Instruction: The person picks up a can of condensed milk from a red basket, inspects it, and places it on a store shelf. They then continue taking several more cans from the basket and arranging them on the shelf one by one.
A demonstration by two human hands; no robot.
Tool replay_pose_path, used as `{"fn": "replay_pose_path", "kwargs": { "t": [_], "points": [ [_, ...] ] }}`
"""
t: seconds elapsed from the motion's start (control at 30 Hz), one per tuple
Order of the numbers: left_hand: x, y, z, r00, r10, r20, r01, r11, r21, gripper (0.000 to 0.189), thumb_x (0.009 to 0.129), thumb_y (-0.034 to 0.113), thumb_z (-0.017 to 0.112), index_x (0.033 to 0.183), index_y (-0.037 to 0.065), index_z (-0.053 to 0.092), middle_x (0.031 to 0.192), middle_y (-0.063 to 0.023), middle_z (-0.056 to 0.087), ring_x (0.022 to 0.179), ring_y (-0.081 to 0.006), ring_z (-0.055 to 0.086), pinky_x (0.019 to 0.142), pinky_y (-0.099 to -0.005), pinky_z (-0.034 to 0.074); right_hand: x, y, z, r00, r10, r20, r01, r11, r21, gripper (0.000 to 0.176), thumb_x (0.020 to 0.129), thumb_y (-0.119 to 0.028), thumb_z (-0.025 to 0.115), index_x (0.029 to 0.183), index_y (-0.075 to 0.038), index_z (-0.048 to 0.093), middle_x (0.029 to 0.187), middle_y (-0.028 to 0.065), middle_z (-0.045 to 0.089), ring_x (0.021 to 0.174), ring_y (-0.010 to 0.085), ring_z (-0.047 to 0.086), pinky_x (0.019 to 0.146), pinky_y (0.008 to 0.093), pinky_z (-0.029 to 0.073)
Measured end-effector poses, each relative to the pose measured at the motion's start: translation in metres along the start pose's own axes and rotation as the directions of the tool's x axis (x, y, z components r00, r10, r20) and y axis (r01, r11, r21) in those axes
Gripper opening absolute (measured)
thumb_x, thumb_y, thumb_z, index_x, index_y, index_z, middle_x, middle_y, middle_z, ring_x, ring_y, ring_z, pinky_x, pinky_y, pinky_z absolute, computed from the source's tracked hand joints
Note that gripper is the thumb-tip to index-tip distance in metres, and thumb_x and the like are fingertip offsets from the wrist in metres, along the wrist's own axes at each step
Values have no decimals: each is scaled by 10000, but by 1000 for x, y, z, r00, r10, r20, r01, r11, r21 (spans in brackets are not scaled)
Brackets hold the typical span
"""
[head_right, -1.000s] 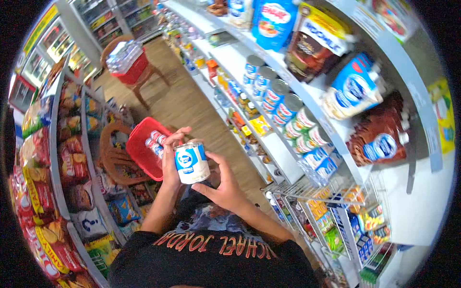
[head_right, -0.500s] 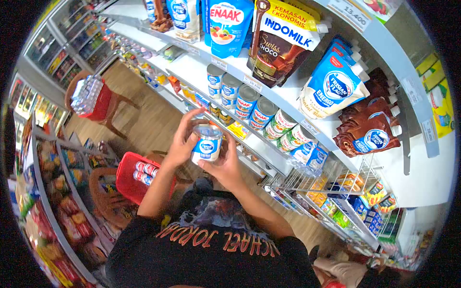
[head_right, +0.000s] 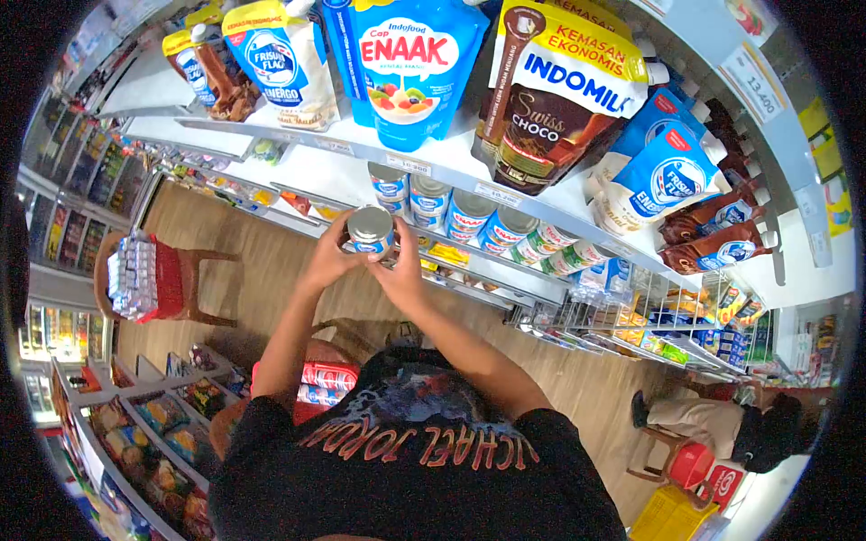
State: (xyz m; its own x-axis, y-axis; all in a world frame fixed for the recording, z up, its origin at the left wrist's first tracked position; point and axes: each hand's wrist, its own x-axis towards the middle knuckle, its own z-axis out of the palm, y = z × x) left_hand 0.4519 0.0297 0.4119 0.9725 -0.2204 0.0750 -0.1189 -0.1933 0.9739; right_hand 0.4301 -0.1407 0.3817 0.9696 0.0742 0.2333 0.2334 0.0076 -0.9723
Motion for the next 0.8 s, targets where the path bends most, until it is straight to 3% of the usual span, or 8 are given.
{"fn": "replay_pose_path", "kwargs": {
  "t": [0.07,0.17,0.2,0.27,0.3,0.6,0.7,0.8],
  "points": [
    [10,-21,2,995,80,-65,-88,987,-131,886,689,125,900,1431,-13,435,1309,-144,591,1238,-233,565,1046,-377,463,5,-1,9,991,-14,-132,-11,982,-190,810,833,-109,800,1468,-38,302,1317,126,495,1144,212,564,821,317,548],
    [22,-38,5,997,45,-55,-57,968,-243,886,687,103,898,1438,12,436,1404,-135,501,1303,-247,509,1073,-393,448,9,16,22,946,86,-312,-122,988,-99,713,832,-132,808,1382,-25,367,1240,120,513,1038,196,592,790,303,551],
    [28,-39,5,998,47,-43,-56,968,-243,886,687,103,898,1438,12,436,1404,-135,501,1303,-247,509,1073,-393,448,10,23,22,942,86,-323,-124,987,-99,713,832,-132,808,1382,-25,367,1240,120,513,1038,196,592,790,303,551],
    [36,-42,6,966,253,-54,-258,951,-172,876,689,78,892,1440,35,443,1495,-125,381,1358,-257,451,1099,-399,435,12,37,23,930,126,-344,-162,984,-77,649,831,-147,814,1313,-20,399,1200,120,514,958,188,614,773,298,554],
    [37,-43,5,972,232,-28,-233,954,-189,903,686,75,895,1462,57,435,1559,-119,295,1386,-265,424,1118,-400,426,12,40,24,926,130,-354,-168,983,-78,649,831,-147,814,1313,-20,399,1200,120,514,958,188,614,773,298,554],
    [59,-55,7,965,258,38,-242,939,-243,929,695,43,880,1488,23,396,1627,-173,217,1429,-284,380,1144,-417,395,23,55,25,866,83,-493,-194,965,-179,510,772,-145,838,1154,-3,531,1088,125,572,896,206,619,706,324,563],
    [67,-58,10,976,210,54,-182,928,-324,916,698,27,870,1480,22,393,1627,-174,223,1434,-287,374,1160,-419,372,24,53,25,845,-40,-534,-165,929,-332,367,756,-71,812,1033,-2,582,973,85,613,813,141,612,670,288,509],
    [75,-61,15,962,272,32,-250,921,-298,887,697,20,865,1458,25,409,1620,-163,225,1430,-290,382,1154,-421,381,26,62,25,809,151,-567,-316,927,-204,328,778,-210,840,888,-8,607,779,80,636,708,168,610,629,326,495]
  ]
}}
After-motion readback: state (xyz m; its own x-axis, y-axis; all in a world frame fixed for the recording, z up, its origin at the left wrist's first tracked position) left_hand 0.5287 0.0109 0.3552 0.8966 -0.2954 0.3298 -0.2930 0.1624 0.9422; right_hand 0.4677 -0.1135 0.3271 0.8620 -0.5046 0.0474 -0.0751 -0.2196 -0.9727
